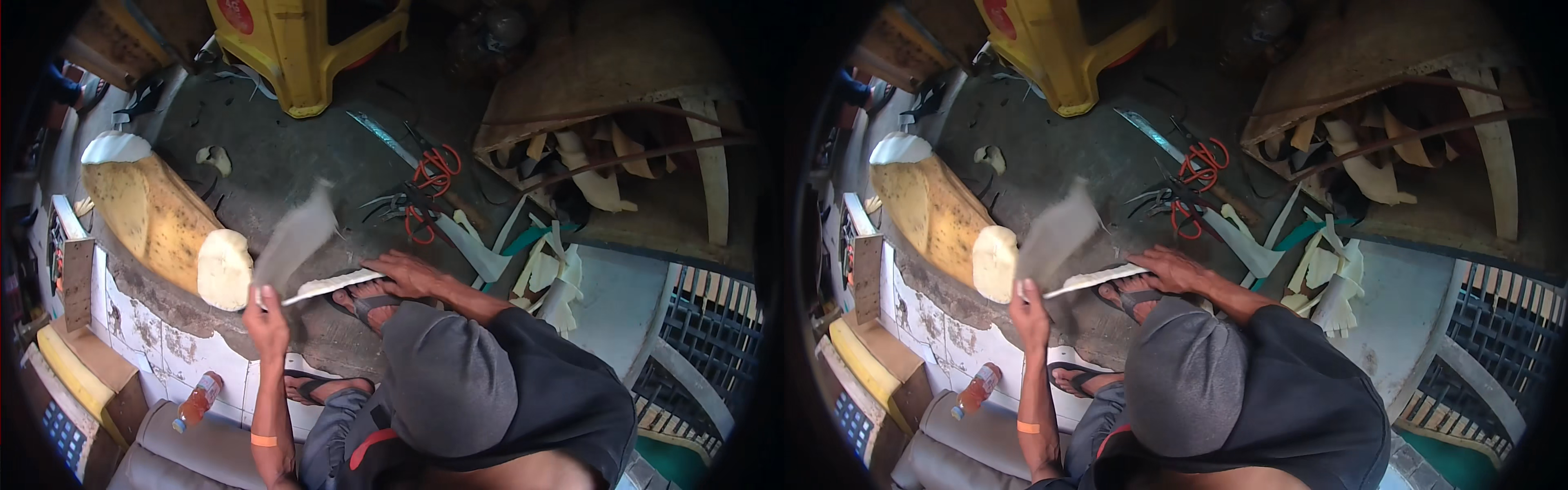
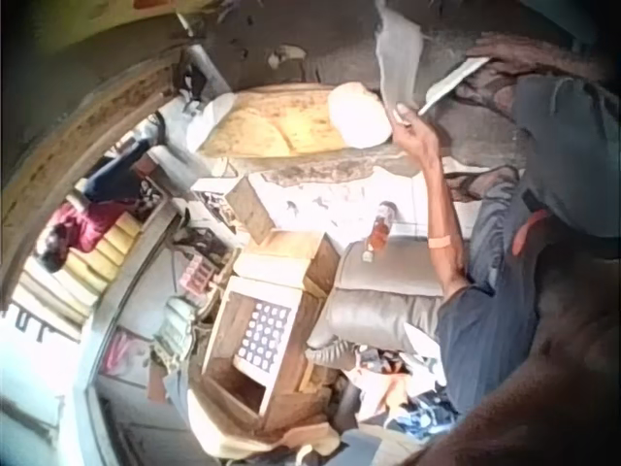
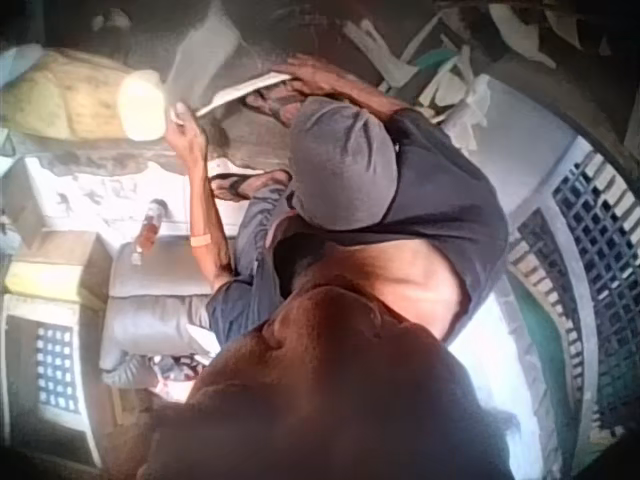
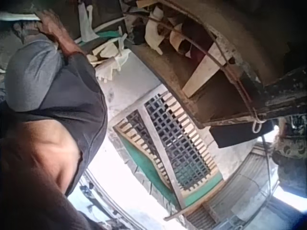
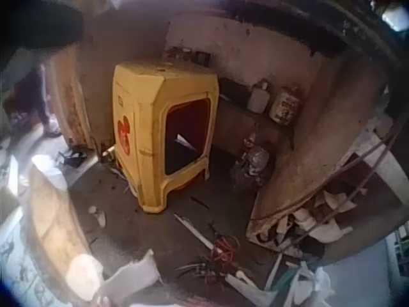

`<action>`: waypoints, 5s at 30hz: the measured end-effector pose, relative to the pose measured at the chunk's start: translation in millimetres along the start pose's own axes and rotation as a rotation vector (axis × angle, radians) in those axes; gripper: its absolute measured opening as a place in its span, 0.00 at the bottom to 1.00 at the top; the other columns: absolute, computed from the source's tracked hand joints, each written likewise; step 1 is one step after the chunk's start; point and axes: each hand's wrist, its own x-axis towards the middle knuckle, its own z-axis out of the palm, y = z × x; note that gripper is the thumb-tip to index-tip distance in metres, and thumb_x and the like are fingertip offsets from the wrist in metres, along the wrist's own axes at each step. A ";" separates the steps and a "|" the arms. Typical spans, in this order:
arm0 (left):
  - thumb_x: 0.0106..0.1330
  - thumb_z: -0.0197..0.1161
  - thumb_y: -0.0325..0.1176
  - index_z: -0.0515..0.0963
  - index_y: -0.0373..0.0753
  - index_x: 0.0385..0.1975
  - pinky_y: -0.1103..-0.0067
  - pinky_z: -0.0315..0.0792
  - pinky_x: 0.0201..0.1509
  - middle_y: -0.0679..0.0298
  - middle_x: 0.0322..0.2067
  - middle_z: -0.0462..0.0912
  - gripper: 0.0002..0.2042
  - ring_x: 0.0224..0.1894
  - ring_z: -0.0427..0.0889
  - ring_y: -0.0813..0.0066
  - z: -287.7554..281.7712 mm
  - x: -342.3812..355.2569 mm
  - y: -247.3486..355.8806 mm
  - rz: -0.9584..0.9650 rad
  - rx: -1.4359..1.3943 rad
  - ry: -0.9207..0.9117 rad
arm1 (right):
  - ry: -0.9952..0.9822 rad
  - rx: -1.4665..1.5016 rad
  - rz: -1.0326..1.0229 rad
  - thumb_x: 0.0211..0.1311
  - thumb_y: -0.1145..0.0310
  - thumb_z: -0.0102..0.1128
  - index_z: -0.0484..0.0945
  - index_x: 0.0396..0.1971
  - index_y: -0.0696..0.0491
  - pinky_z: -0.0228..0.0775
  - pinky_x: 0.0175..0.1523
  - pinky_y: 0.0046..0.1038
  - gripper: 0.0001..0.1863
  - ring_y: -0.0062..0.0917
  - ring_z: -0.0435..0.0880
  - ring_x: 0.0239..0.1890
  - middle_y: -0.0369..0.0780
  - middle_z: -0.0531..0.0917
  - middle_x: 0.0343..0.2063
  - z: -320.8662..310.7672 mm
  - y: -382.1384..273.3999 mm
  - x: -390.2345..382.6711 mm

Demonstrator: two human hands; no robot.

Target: The person removes a foam layer from a seat cushion, flips the cushion to expose the base, and uses pliers to remove staples. They then apply a liquid from a bottle to the foam and cushion, and use scissors to trim the foam edges.

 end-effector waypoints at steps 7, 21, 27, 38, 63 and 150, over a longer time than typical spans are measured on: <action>0.80 0.55 0.45 0.76 0.34 0.52 0.81 0.70 0.45 0.67 0.38 0.79 0.18 0.40 0.75 0.81 -0.9 11.3 29.4 0.106 -0.467 0.234 | 0.138 0.207 0.089 0.70 0.60 0.59 0.82 0.56 0.50 0.75 0.52 0.41 0.19 0.45 0.85 0.48 0.47 0.87 0.46 -29.8 -39.8 -13.8; 0.81 0.53 0.47 0.70 0.29 0.60 0.71 0.74 0.59 0.56 0.53 0.80 0.24 0.52 0.81 0.68 118.8 16.4 68.6 -0.193 -0.624 -0.319 | 0.642 0.128 1.115 0.64 0.36 0.60 0.78 0.58 0.58 0.75 0.59 0.39 0.39 0.44 0.84 0.56 0.53 0.84 0.52 -92.8 65.0 -173.3; 0.81 0.50 0.43 0.67 0.30 0.64 0.70 0.74 0.61 0.56 0.57 0.78 0.23 0.56 0.80 0.67 172.8 17.7 114.9 -0.167 -0.945 -0.333 | 0.506 -0.180 1.278 0.60 0.42 0.63 0.75 0.60 0.53 0.75 0.60 0.47 0.36 0.48 0.83 0.56 0.54 0.84 0.53 -71.0 116.2 -172.7; 0.73 0.62 0.52 0.62 0.31 0.72 0.68 0.72 0.64 0.52 0.62 0.78 0.37 0.60 0.80 0.64 299.8 -107.4 157.7 0.166 -0.106 -1.581 | 1.643 -0.774 1.335 0.70 0.60 0.61 0.80 0.50 0.57 0.74 0.51 0.34 0.18 0.34 0.85 0.45 0.46 0.86 0.42 -81.7 -67.8 -469.5; 0.74 0.65 0.40 0.72 0.43 0.61 0.73 0.74 0.48 0.67 0.46 0.81 0.20 0.47 0.79 0.75 24.1 -18.9 -44.2 -0.182 -1.396 0.345 | -0.126 -0.209 -0.363 0.63 0.60 0.68 0.82 0.46 0.54 0.76 0.46 0.47 0.17 0.49 0.85 0.41 0.48 0.86 0.36 -69.1 -149.8 131.4; 0.65 0.66 0.28 0.86 0.35 0.35 0.68 0.74 0.39 0.56 0.33 0.87 0.04 0.32 0.81 0.61 -57.7 -76.7 221.2 0.794 -1.089 -0.161 | 0.227 -0.680 1.353 0.50 0.49 0.77 0.73 0.64 0.49 0.74 0.60 0.51 0.42 0.50 0.81 0.57 0.51 0.82 0.57 -126.9 180.0 -312.4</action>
